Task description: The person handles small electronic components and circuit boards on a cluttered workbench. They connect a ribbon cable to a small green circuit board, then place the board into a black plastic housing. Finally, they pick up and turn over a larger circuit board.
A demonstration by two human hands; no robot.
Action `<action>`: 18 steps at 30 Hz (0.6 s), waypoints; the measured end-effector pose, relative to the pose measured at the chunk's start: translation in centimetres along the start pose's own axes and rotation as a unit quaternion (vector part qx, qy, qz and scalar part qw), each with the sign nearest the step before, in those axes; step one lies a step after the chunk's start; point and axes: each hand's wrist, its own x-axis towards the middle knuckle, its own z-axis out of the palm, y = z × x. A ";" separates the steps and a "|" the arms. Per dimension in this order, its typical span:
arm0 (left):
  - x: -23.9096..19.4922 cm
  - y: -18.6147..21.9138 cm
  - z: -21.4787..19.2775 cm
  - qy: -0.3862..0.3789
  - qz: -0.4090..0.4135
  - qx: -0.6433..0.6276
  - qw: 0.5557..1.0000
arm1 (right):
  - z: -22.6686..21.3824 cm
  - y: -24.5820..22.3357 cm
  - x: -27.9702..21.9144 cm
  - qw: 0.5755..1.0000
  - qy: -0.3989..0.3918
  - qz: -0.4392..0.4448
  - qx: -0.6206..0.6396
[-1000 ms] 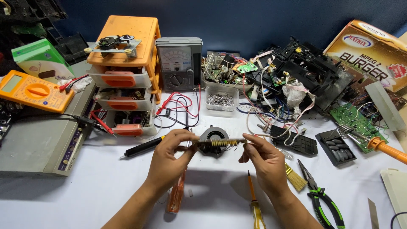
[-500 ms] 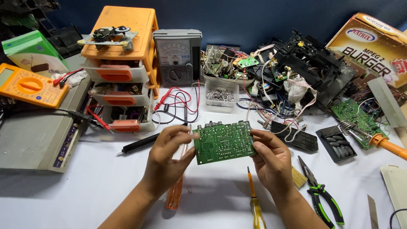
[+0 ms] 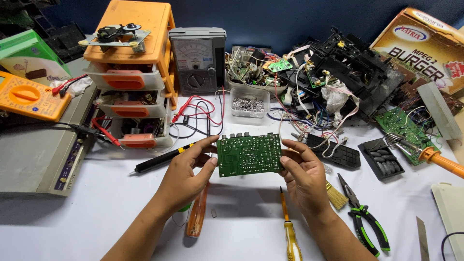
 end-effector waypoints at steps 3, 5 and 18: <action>0.2 -0.8 0.2 0.017 0.057 -0.048 0.997 | -0.2 0.3 0.3 1.000 0.003 -0.017 0.004; 0.2 -0.8 0.1 0.017 0.060 -0.046 0.997 | 0.2 0.0 0.1 1.000 0.003 -0.015 0.006; 0.2 -0.9 0.2 0.022 0.072 -0.034 0.997 | 0.4 -0.1 0.1 1.000 -0.001 -0.018 0.017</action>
